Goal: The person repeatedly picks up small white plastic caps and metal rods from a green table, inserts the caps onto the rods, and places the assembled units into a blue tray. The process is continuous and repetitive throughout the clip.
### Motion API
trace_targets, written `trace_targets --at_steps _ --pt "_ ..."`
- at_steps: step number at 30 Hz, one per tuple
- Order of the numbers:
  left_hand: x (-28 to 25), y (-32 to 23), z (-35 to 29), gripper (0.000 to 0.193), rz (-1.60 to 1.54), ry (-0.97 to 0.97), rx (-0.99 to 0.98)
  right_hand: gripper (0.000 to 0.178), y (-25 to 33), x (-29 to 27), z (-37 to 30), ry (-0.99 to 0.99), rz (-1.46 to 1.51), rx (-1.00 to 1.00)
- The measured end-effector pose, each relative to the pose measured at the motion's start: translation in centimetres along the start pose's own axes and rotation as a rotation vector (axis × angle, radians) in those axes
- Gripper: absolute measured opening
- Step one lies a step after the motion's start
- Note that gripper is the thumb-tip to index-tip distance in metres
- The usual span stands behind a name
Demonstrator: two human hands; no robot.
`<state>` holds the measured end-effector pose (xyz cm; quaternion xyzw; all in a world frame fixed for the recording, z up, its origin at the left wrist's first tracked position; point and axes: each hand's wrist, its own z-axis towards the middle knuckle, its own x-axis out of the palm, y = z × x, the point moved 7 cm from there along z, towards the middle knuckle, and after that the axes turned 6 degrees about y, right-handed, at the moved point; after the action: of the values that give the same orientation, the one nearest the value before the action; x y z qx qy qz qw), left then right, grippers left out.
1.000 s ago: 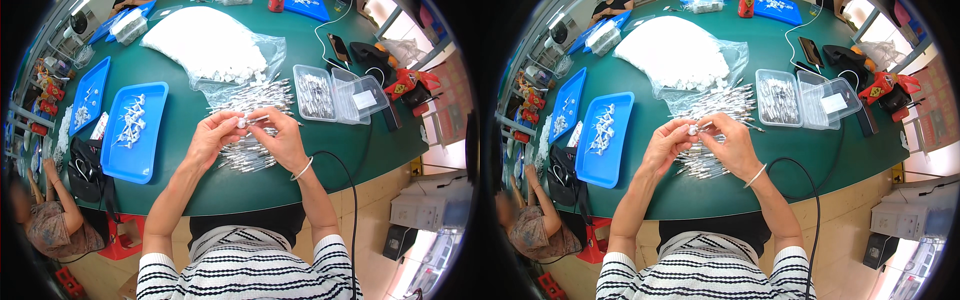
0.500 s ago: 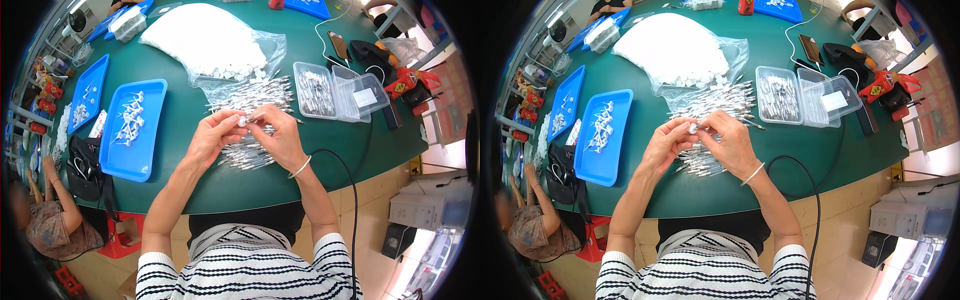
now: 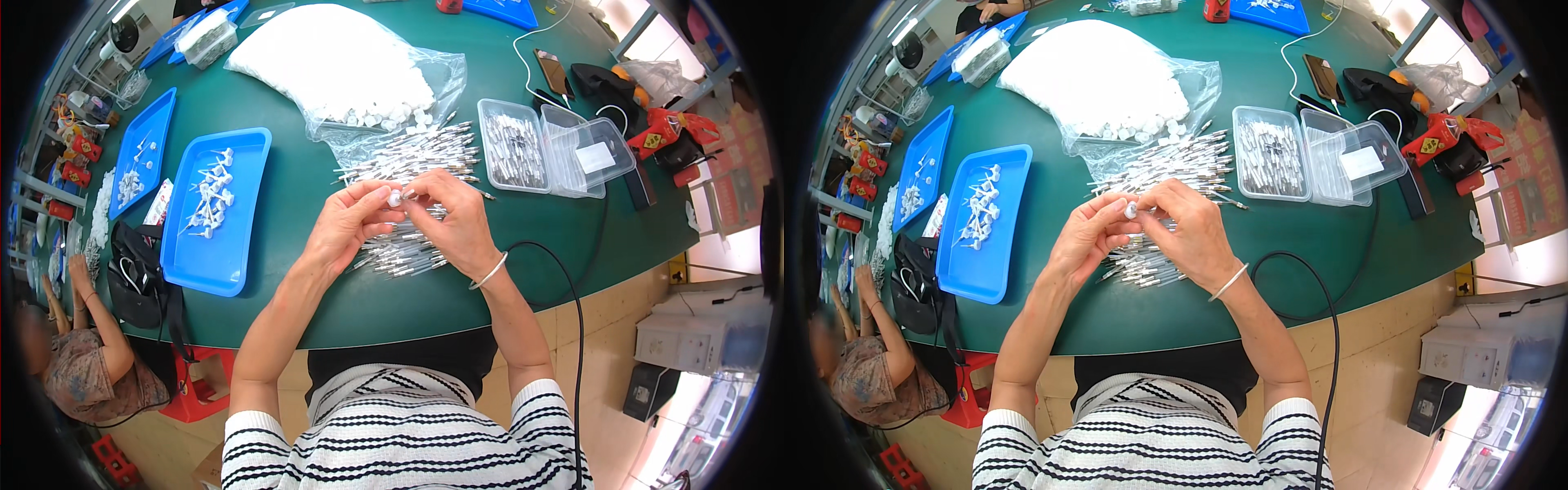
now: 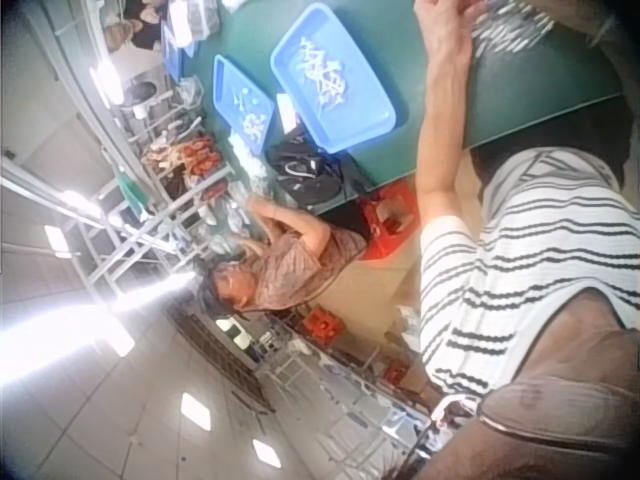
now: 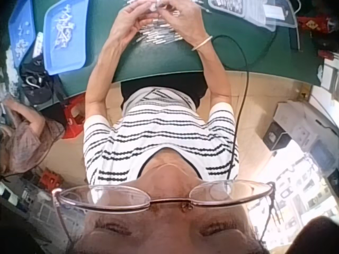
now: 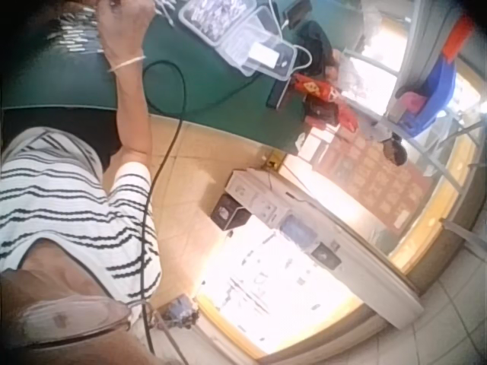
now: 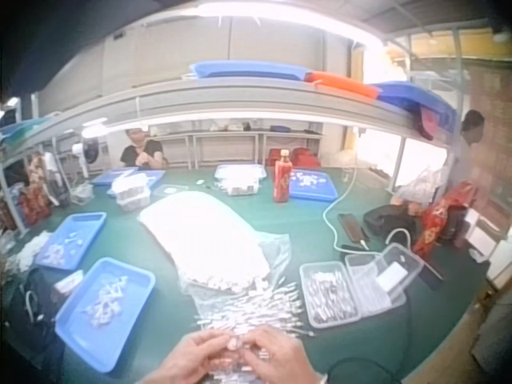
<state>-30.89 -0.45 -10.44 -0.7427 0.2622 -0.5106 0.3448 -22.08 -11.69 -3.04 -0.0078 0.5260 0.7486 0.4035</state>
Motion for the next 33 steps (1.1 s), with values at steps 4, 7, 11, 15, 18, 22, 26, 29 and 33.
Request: trace_targets --at_steps 4,7,11,15,18,22,26,29,33 --pt "-0.1 0.2 0.0 0.021 0.003 -0.021 -0.007 0.004 0.0 -0.1 0.0 0.032 -0.005 0.029" --pt "-0.1 0.3 0.0 0.02 0.02 -0.036 -0.011 0.005 -0.4 0.0 -0.1 0.035 0.017 0.04" --pt "-0.2 0.3 -0.1 0.022 0.066 -0.05 -0.012 0.004 -0.6 0.1 -0.1 0.051 0.019 0.078" --pt "0.0 -0.1 -0.2 0.023 0.1 -0.042 -0.005 0.004 -0.8 0.0 -0.2 0.043 0.009 0.07" --pt "0.5 -0.4 -0.2 0.019 0.156 -0.019 0.014 0.005 -1.0 -0.1 -0.2 0.034 -0.011 0.063" --pt "0.5 -0.5 -0.3 0.023 0.189 -0.014 0.008 0.005 -0.9 -0.2 -0.2 0.021 -0.032 0.065" --pt "0.4 -0.5 -0.2 0.024 0.218 -0.025 -0.007 0.004 -0.8 -0.3 -0.2 0.035 -0.07 0.062" --pt "0.5 -0.4 -0.2 0.021 0.218 -0.036 -0.014 0.004 -0.8 -0.3 -0.2 0.045 -0.087 0.043" --pt "0.2 -0.2 -0.1 0.018 0.209 -0.029 -0.016 0.004 -1.1 -0.3 -0.2 0.067 -0.086 0.036"
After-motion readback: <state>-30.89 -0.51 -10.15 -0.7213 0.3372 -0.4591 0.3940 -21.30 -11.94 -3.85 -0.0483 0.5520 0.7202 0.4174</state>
